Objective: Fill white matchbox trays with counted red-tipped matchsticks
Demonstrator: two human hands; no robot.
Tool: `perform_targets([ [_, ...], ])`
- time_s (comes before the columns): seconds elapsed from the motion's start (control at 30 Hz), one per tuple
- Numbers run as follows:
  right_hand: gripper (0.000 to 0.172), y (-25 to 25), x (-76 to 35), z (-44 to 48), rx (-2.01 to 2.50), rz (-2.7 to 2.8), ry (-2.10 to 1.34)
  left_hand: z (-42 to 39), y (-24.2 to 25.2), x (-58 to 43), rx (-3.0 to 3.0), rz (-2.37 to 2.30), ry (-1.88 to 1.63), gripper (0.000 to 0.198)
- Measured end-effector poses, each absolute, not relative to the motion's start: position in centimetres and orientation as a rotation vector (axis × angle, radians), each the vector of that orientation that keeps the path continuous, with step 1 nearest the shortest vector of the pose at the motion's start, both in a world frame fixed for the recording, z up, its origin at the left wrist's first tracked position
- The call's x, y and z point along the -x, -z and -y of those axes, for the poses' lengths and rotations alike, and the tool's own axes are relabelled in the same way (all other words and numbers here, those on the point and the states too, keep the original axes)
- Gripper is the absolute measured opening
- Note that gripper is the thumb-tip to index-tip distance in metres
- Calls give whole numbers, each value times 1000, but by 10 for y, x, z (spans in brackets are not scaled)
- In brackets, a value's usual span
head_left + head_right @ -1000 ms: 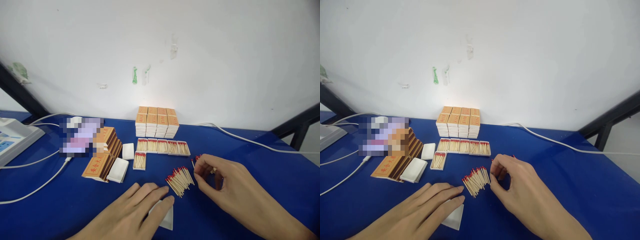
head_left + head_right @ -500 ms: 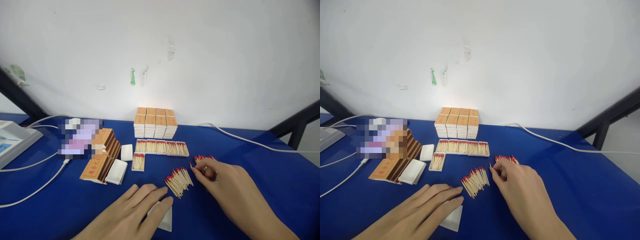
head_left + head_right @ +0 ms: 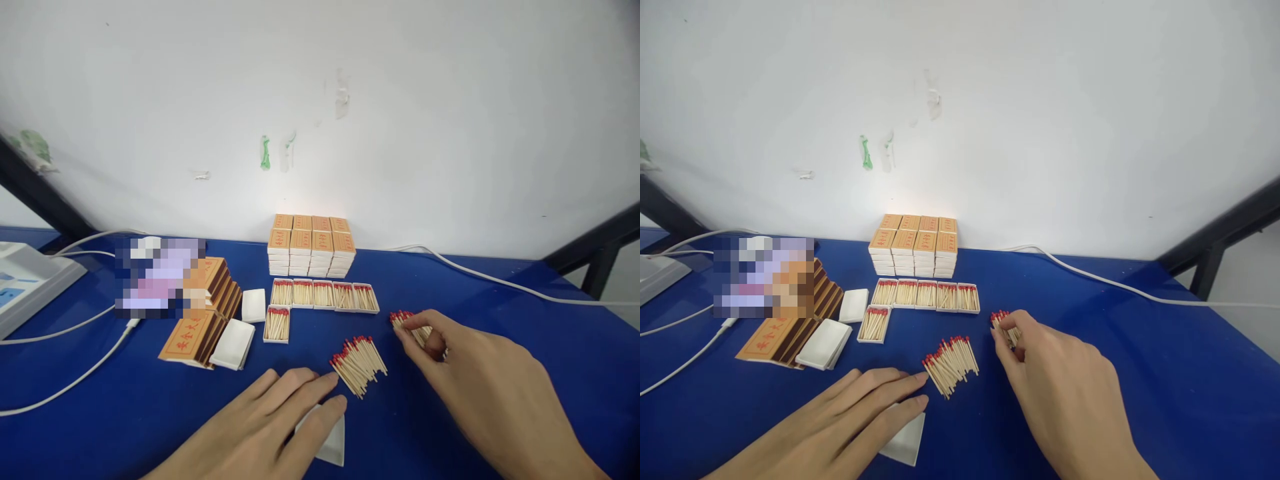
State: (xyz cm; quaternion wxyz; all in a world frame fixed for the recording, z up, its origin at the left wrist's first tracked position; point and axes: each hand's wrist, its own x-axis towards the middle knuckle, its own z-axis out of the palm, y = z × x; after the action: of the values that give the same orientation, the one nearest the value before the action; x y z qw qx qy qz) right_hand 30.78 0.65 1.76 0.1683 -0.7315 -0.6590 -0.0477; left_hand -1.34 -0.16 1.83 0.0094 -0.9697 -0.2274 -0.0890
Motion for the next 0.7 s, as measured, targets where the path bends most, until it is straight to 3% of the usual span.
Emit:
perform_targets([
  [0.23, 28, -11, -302, -3, 2105, 1972, 189, 3, -16, 14, 3023, 708, 277, 55],
  [0.7, 34, -22, -297, -5, 1994, 1845, -270, 5, -18, 15, 3032, 707, 273, 53],
])
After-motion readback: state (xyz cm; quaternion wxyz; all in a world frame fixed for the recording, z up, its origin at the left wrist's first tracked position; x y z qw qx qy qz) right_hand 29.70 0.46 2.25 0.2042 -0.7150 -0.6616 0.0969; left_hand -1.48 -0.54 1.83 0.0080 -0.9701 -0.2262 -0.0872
